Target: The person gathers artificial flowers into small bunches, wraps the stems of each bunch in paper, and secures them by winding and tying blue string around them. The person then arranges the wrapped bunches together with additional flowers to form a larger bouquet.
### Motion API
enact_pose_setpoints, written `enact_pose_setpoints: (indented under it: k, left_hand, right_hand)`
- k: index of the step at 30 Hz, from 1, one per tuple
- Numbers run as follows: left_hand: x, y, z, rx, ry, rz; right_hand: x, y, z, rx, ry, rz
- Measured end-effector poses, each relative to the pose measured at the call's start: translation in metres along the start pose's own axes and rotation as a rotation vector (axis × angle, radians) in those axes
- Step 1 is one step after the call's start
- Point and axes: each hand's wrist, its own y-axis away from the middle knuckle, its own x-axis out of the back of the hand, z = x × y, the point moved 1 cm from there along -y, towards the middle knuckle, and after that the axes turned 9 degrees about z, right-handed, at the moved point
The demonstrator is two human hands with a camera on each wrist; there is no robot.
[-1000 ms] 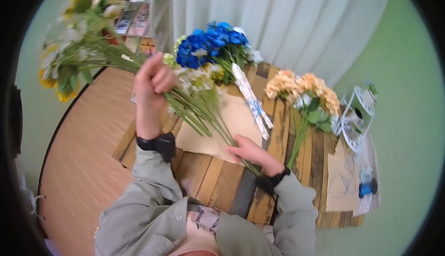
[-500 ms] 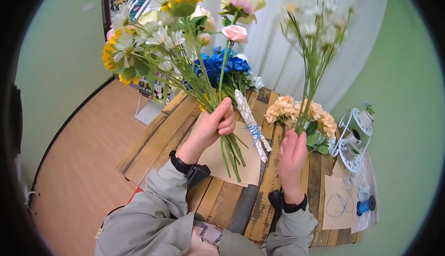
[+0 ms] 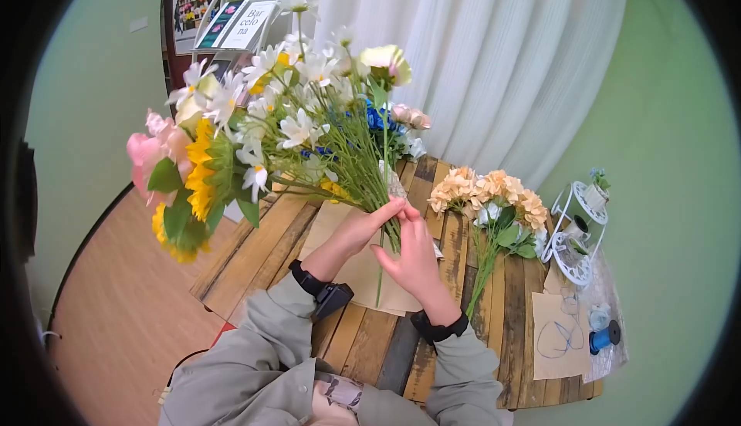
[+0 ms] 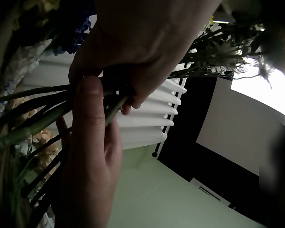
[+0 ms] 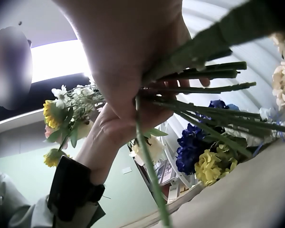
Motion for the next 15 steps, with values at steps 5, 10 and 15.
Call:
enact_pose_setpoints:
  k: [5, 10, 15]
  left_hand:
    - [-0.005, 0.004, 0.003, 0.018, -0.206, -0.035]
    - [-0.008, 0.006, 0.009, -0.156, -0.382, -0.045]
    - [-0.019, 0.005, 0.022, -0.111, -0.324, -0.088]
  right_hand:
    - [-0.013, 0.010, 0.032, -0.251, -0.289, -0.108]
    - [-0.002, 0.007, 0.020, -0.458, -0.277, -0.250]
    - [-0.007, 0.007, 0.019, -0.795, -0.674, -0.210]
